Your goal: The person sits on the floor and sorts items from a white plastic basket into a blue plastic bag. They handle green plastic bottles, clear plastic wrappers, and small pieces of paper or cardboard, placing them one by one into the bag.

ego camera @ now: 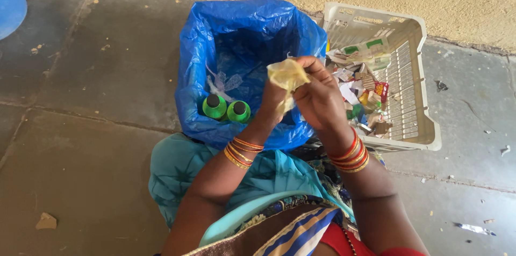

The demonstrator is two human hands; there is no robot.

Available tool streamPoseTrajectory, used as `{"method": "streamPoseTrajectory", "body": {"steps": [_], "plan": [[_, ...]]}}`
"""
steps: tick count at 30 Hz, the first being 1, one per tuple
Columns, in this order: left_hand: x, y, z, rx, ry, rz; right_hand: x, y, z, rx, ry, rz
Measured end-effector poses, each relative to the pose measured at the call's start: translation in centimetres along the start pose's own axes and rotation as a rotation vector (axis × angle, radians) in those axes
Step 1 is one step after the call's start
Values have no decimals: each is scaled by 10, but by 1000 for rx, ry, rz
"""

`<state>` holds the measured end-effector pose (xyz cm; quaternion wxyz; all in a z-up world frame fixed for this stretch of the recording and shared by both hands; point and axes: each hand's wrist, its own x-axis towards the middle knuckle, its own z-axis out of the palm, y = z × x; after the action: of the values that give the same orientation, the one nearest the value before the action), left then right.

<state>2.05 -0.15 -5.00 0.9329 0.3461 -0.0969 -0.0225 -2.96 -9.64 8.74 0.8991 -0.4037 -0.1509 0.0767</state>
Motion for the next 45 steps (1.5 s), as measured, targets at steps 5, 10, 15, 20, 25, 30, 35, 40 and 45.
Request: {"method": "streamPoseTrajectory", "body": {"steps": [5, 10, 15, 20, 25, 30, 35, 40, 45], "plan": [[-4, 29, -9, 207, 75, -179, 11, -13, -5, -1348, 79, -643], [-2, 44, -22, 79, 91, -135, 9, -3, -14, -1548, 16, -508], [-4, 48, -29, 578, 166, 317, 11, 17, 1, -1373, -83, -267], [-19, 85, -39, 864, 177, 451, 38, 27, 17, -1344, -20, -2], [-12, 130, -53, 911, 194, 389, 86, 46, 16, -1166, -261, 12], [-11, 160, -74, 788, 200, 346, 132, 83, 3, -911, -273, 148], [-19, 184, -115, 583, 189, 274, 182, 133, -56, -723, -110, 376], [-21, 194, -165, 828, 467, 342, 220, 213, -153, -1570, -940, -635], [-17, 173, -203, 1416, 466, 237, 230, 311, -198, -1741, -934, -63]]}}
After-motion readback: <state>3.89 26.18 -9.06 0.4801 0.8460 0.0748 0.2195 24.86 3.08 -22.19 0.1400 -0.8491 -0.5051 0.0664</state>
